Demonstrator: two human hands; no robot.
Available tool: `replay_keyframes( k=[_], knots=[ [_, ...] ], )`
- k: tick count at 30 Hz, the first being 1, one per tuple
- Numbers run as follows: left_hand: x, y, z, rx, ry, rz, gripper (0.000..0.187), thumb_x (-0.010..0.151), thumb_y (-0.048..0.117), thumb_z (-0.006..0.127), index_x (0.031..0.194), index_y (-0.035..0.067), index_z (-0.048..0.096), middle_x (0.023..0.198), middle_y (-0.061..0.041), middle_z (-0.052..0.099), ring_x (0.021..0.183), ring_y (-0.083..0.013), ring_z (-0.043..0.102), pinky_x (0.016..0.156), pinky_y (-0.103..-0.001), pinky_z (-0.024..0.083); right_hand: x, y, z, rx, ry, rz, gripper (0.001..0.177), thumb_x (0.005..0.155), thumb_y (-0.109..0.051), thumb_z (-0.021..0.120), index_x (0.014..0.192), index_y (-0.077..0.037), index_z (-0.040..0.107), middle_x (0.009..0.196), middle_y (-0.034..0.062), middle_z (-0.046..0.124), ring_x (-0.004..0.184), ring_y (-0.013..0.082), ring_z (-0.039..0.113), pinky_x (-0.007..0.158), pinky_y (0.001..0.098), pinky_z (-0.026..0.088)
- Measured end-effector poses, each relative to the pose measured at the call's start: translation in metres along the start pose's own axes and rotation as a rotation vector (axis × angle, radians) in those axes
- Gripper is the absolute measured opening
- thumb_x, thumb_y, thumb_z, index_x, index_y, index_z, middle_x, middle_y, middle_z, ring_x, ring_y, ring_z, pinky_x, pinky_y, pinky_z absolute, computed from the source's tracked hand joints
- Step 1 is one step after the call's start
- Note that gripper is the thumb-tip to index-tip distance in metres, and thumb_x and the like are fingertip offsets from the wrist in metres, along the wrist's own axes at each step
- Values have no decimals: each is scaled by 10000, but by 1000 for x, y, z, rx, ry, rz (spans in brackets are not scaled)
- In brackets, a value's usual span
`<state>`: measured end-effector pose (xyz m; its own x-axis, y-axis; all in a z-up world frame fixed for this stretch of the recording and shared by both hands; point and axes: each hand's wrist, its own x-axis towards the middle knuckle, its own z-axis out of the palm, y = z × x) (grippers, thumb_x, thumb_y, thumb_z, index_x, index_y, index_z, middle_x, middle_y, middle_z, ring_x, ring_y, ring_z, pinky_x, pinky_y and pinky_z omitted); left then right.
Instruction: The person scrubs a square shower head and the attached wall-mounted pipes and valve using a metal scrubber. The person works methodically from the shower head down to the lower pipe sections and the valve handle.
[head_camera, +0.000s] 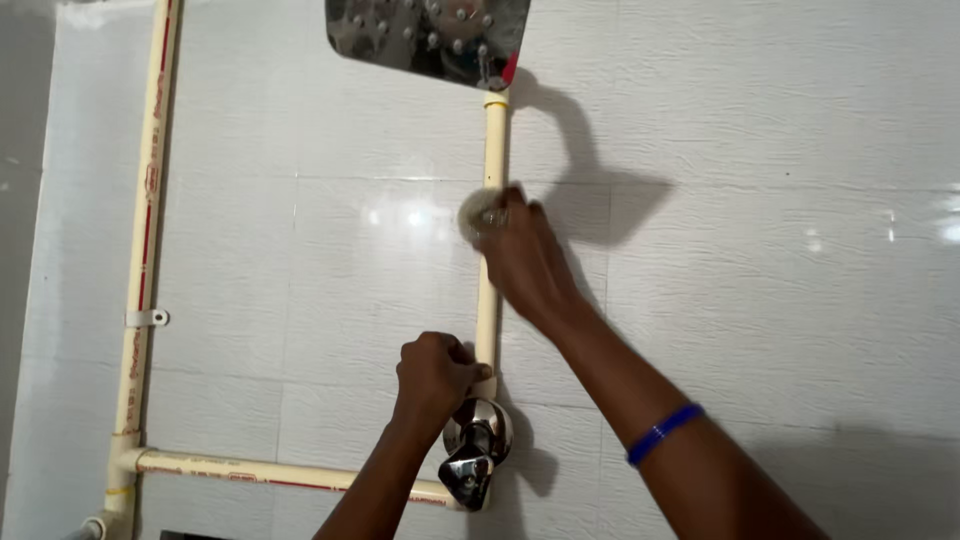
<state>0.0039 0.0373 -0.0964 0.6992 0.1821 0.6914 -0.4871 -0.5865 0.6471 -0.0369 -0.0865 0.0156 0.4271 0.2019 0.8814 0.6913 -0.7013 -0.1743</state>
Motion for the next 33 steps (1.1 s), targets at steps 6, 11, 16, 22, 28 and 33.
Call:
replay_keyframes(
  k=[6, 11, 16, 22, 28, 33],
  knots=[
    [-18, -2, -12, 59, 18, -2, 238, 796, 304, 847, 909, 96, 822, 751, -72, 783, 625, -183, 750, 630, -345, 590, -55, 23, 20, -126, -104, -162, 245, 1011, -203, 592, 1168, -21, 642, 1176, 248, 670, 985, 320, 705, 859, 493, 575],
    [-45, -23, -18, -89, -8, -87, 258, 843, 331, 789, 910, 90, 853, 746, -69, 807, 639, -152, 745, 636, -326, 575, -104, 41, 30, 4, -226, -249, 264, 958, -120, 568, 1168, -28, 699, 1184, 191, 655, 1012, 253, 690, 836, 404, 628],
    [-58, -31, -18, -228, 80, -118, 251, 866, 283, 742, 995, 93, 843, 811, -50, 818, 661, -148, 751, 619, -304, 574, -92, 30, 31, -330, -194, -396, 214, 947, -69, 599, 1045, -49, 788, 1182, 109, 647, 1013, 250, 635, 899, 434, 565],
    [-76, -33, -19, -283, 1, -96, 224, 863, 126, 744, 1071, 82, 813, 802, -123, 826, 690, -151, 798, 627, -288, 627, -125, 51, 30, 164, -267, -63, 217, 944, -203, 636, 1081, -127, 787, 1009, 50, 638, 947, 177, 653, 857, 360, 561],
    [-78, -26, -18, -135, 35, -84, 217, 868, 107, 750, 1076, 78, 805, 831, -134, 818, 691, -162, 790, 623, -303, 607, -125, 51, 49, 96, -168, -49, 317, 1029, -315, 605, 1110, -65, 783, 975, 107, 569, 948, 230, 596, 869, 399, 527],
    [-82, -26, -14, -111, 68, -112, 206, 872, 108, 746, 1065, 86, 813, 877, -121, 811, 712, -197, 791, 656, -325, 609, -131, 74, 68, 283, -89, -8, 428, 1012, -328, 487, 1060, -35, 795, 1027, 85, 611, 942, 193, 631, 826, 351, 542]
  ],
)
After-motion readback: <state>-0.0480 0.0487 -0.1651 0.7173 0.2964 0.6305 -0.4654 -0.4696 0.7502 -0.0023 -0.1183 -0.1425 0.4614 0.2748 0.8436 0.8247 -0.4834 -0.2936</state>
